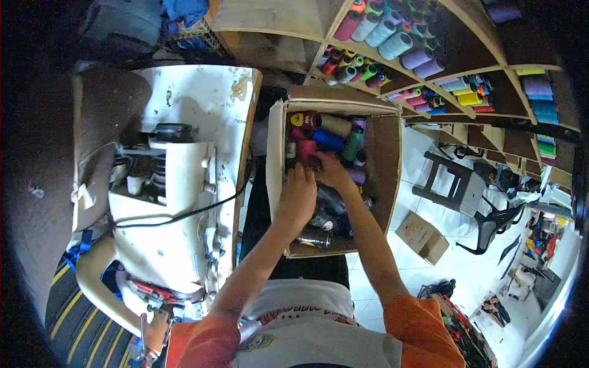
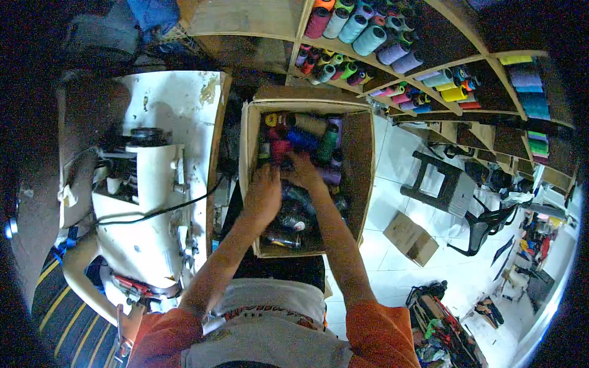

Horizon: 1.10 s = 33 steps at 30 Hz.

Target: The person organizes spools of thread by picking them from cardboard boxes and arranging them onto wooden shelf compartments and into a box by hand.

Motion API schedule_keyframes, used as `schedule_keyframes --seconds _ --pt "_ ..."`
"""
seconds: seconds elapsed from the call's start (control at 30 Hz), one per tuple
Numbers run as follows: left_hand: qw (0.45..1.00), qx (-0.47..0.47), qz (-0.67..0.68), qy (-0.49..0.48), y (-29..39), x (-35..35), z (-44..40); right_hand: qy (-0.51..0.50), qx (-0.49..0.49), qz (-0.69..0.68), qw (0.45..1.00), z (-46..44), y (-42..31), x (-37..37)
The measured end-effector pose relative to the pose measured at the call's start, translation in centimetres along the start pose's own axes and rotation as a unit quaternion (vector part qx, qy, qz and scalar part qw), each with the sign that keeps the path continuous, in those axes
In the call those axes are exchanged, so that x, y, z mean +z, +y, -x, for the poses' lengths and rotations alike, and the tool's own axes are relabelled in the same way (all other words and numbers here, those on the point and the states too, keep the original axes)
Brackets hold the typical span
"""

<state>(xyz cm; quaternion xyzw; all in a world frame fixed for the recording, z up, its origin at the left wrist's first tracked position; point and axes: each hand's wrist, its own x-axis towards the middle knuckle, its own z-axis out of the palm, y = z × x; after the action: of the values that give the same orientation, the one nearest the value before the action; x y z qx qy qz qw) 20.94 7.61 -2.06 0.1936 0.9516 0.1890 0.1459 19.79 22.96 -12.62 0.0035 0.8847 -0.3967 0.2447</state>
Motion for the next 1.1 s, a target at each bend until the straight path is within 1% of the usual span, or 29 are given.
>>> schedule_keyframes --seconds 0.03,0.07,0.1,0.13,0.2,0.3,0.33,0.4,0.43,0.47,0.5,0.53,0.57,0.6,0.63,0.67,0.7,0.73,0.77,0.8,0.83,0.87,0.9,0.93,0.97,1.0,1.03,1.07,1.1 --pt "0.996 0.011 -0.074 -0.038 0.4 1.2 1.0 -0.039 0.01 0.023 0.999 -0.1 -0.3 -1.5" --pt "0.987 0.02 -0.149 -0.062 0.7 1.9 1.1 -0.028 -0.051 0.041 0.997 0.5 0.3 -1.9" --pt "0.971 0.025 -0.225 -0.082 0.7 2.6 0.6 -0.001 -0.092 0.047 0.995 1.1 0.3 -2.6" --pt "0.974 0.02 -0.22 -0.057 0.2 4.0 -0.1 0.024 -0.13 0.052 0.99 1.7 0.2 -3.1" --pt "0.978 0.011 -0.204 -0.028 -0.6 6.1 -0.3 0.055 -0.088 0.024 0.994 2.9 -0.2 -3.2" --pt "0.984 0.038 -0.06 -0.165 0.2 -1.3 -2.4 0.083 0.099 0.054 0.99 4.8 -5.1 -5.7" --pt "0.994 0.056 -0.007 -0.089 -0.7 -0.4 -2.9 0.111 0.092 0.051 0.988 5.1 -6.7 -7.3" --pt "0.975 0.102 0.189 -0.065 -3.1 -5.1 -5.4 0.162 0.081 0.042 0.983 5.5 -8.8 -11.1" --pt "0.948 0.126 0.285 -0.057 -4.5 -8.2 -6.4 0.253 0.012 0.075 0.965 5.0 -8.9 -12.6" --pt "0.899 0.099 0.421 -0.072 -5.9 -11.9 -7.4 0.307 -0.006 0.057 0.95 4.3 -11.6 -14.8" --pt "0.828 0.072 0.549 -0.087 -7.3 -14.4 -8.7 0.36 -0.026 0.042 0.932 3.7 -14.3 -16.9" --pt "0.725 0.041 0.687 -0.008 -8.7 -13.8 -10.4 0.348 0.042 0.032 0.936 2.8 -18.4 -19.3" --pt "0.596 0.012 0.799 0.071 -10.1 -13.1 -12.4 0.417 -0.027 0.054 0.907 0.7 -18.3 -20.2" --pt "0.52 0.037 0.843 0.133 -11.0 -13.6 -14.6 0.415 -0.063 0.012 0.907 -1.4 -20.9 -21.1" --pt "0.437 0.061 0.876 0.193 -12.0 -14.0 -16.6 0.407 -0.095 0.02 0.908 -3.9 -22.1 -21.8" --pt "0.446 0.055 0.859 0.244 -13.8 -13.0 -18.9 0.4 -0.133 0.007 0.907 -7.0 -22.4 -22.0" --pt "0.483 0.001 0.82 0.307 -14.7 -12.9 -20.3 0.409 -0.156 0.054 0.897 -10.1 -23.5 -22.1" --pt "0.583 -0.059 0.723 0.366 -14.7 -13.5 -20.6 0.41 -0.188 0.064 0.89 -12.0 -26.7 -21.8" --pt "0.669 -0.119 0.606 0.413 -14.5 -14.0 -20.6 0.402 -0.185 0.052 0.895 -14.5 -28.1 -21.9" --pt "0.718 -0.151 0.472 0.489 -14.4 -13.7 -21.1 0.383 -0.186 0.011 0.905 -18.0 -28.4 -22.2" --pt "0.724 -0.193 0.433 0.501 -13.9 -13.7 -20.8 0.416 -0.224 0.043 0.88 -21.7 -28.3 -22.5" --pt "0.731 -0.18 0.395 0.527 -14.4 -12.2 -21.3 0.386 -0.142 0.052 0.91 -24.9 -28.7 -23.1" --pt "0.736 -0.167 0.355 0.552 -14.9 -10.9 -21.8 0.317 -0.097 0.015 0.943 -26.5 -30.5 -23.4" --pt "0.734 -0.138 0.314 0.586 -14.8 -11.1 -22.3 0.31 -0.15 0.012 0.939 -29.9 -30.0 -23.7" --pt "0.737 -0.163 0.346 0.557 -14.6 -11.4 -22.3 0.26 -0.144 -0.035 0.954 -33.0 -29.9 -24.2" --pt "0.722 -0.18 0.398 0.536 -14.5 -11.7 -22.1 0.263 -0.089 -0.013 0.961 -37.9 -28.2 -24.8" --pt "0.704 -0.198 0.448 0.514 -14.6 -11.9 -22.0 0.233 -0.167 -0.106 0.952 -39.0 -28.9 -24.6" --pt "0.723 -0.192 0.397 0.531 -14.7 -11.8 -22.1 0.259 -0.209 -0.043 0.942 -43.4 -27.4 -24.8" --pt "0.727 -0.193 0.388 0.533 -14.7 -11.8 -22.3 0.268 -0.227 0.029 0.936 -44.7 -28.2 -24.7"
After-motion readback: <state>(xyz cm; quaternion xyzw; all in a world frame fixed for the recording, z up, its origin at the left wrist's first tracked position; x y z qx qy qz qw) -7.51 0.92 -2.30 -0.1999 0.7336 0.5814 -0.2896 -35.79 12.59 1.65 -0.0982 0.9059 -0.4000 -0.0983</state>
